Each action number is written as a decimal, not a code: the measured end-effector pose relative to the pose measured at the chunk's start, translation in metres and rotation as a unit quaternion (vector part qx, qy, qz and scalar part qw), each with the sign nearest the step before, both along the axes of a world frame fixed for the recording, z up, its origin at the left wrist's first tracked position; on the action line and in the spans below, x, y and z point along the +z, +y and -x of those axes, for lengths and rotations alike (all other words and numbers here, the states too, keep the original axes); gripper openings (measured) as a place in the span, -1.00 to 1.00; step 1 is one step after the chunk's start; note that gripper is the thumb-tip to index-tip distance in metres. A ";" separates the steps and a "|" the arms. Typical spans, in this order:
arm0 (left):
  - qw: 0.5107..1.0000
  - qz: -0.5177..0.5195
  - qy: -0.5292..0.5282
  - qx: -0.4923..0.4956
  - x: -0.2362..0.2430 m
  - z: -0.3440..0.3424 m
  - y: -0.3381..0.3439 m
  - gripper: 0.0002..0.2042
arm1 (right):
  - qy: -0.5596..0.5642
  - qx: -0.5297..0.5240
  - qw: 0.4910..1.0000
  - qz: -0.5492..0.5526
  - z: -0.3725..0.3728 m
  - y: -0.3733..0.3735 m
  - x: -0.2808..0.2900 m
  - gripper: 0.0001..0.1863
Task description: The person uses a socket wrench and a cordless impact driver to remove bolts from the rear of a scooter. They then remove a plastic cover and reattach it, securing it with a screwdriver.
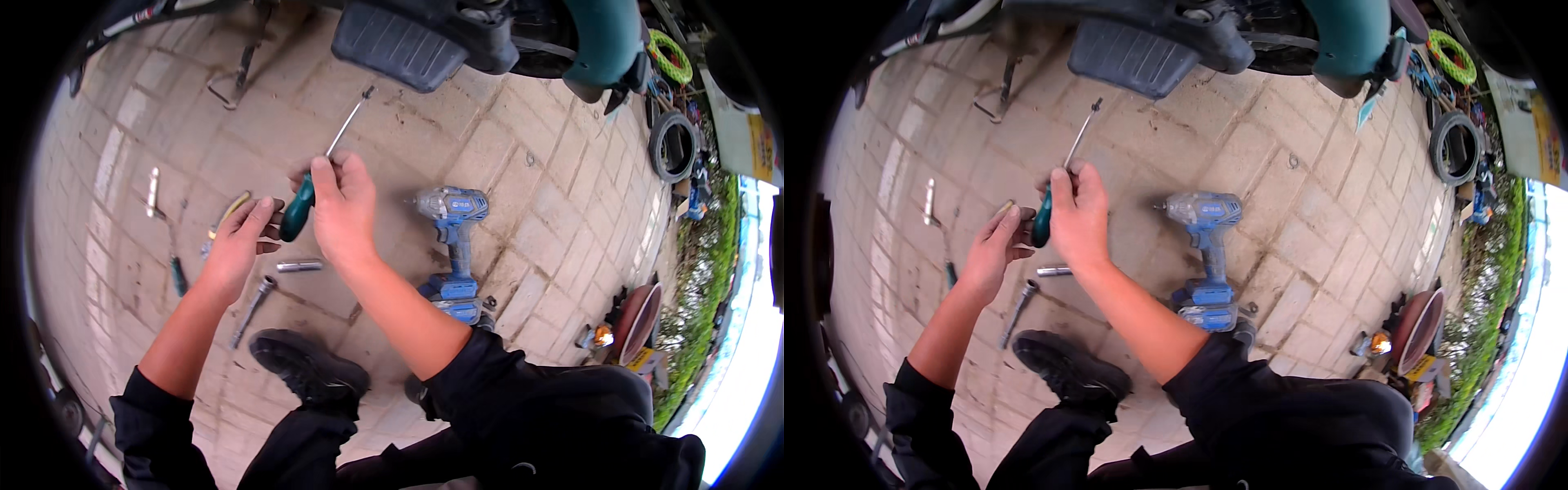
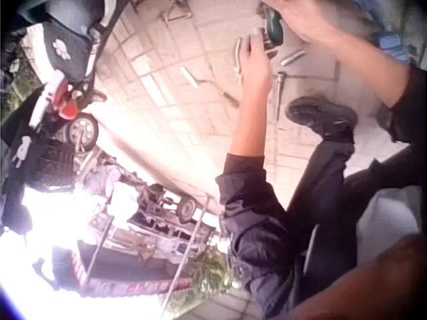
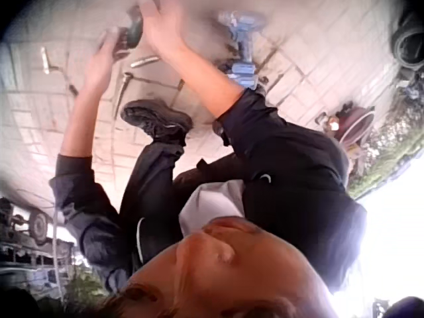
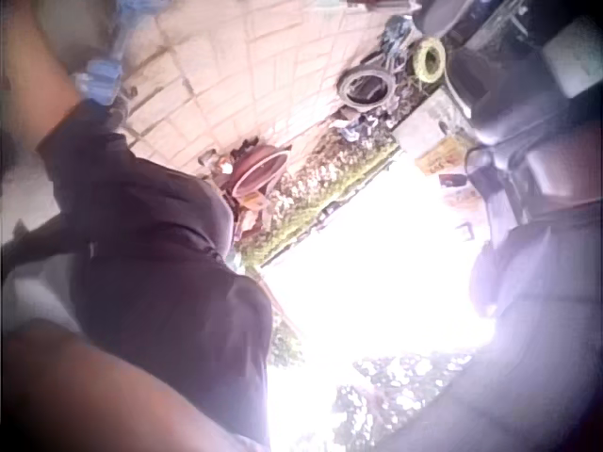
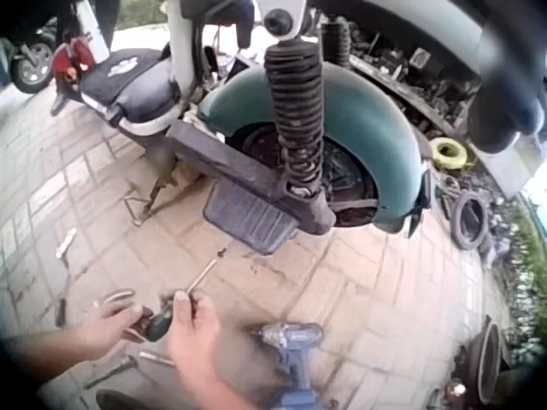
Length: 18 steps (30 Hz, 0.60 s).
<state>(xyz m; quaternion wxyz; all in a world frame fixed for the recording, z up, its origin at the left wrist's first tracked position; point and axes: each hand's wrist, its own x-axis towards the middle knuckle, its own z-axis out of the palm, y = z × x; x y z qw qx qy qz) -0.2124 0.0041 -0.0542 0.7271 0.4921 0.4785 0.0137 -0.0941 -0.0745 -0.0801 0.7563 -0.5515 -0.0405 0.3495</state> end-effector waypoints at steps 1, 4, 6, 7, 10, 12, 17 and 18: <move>0.999 -0.010 0.013 0.043 -0.012 0.010 -0.009 -0.57 | 0.018 0.011 1.000 -0.007 0.004 0.002 0.003 -0.82; 0.993 0.004 -0.093 0.070 -0.047 0.010 -0.029 -0.58 | 0.030 0.038 0.999 -0.017 -0.005 0.003 -0.002 -0.82; 0.986 -0.026 -0.135 0.097 -0.059 0.005 -0.042 -0.63 | 0.011 0.062 0.998 -0.025 -0.010 -0.005 -0.008 -0.82; 0.982 -0.030 -0.155 0.105 -0.065 -0.001 -0.048 -0.64 | 0.009 0.063 0.998 0.002 -0.014 -0.007 -0.008 -0.82; 0.968 -0.005 -0.204 0.143 -0.082 -0.011 -0.065 -0.70 | -0.007 0.087 0.996 -0.009 -0.026 -0.012 -0.022 -0.80; 0.959 0.011 -0.228 0.170 -0.089 -0.016 -0.073 -0.72 | -0.022 0.091 0.995 0.015 -0.028 -0.015 -0.026 -0.75; 0.947 0.053 -0.249 0.196 -0.091 -0.029 -0.085 -0.73 | -0.060 0.113 0.989 0.075 -0.038 -0.018 -0.021 -0.69; 0.947 0.055 -0.246 0.198 -0.091 -0.029 -0.085 -0.73 | -0.064 0.118 0.988 0.082 -0.039 -0.017 -0.021 -0.69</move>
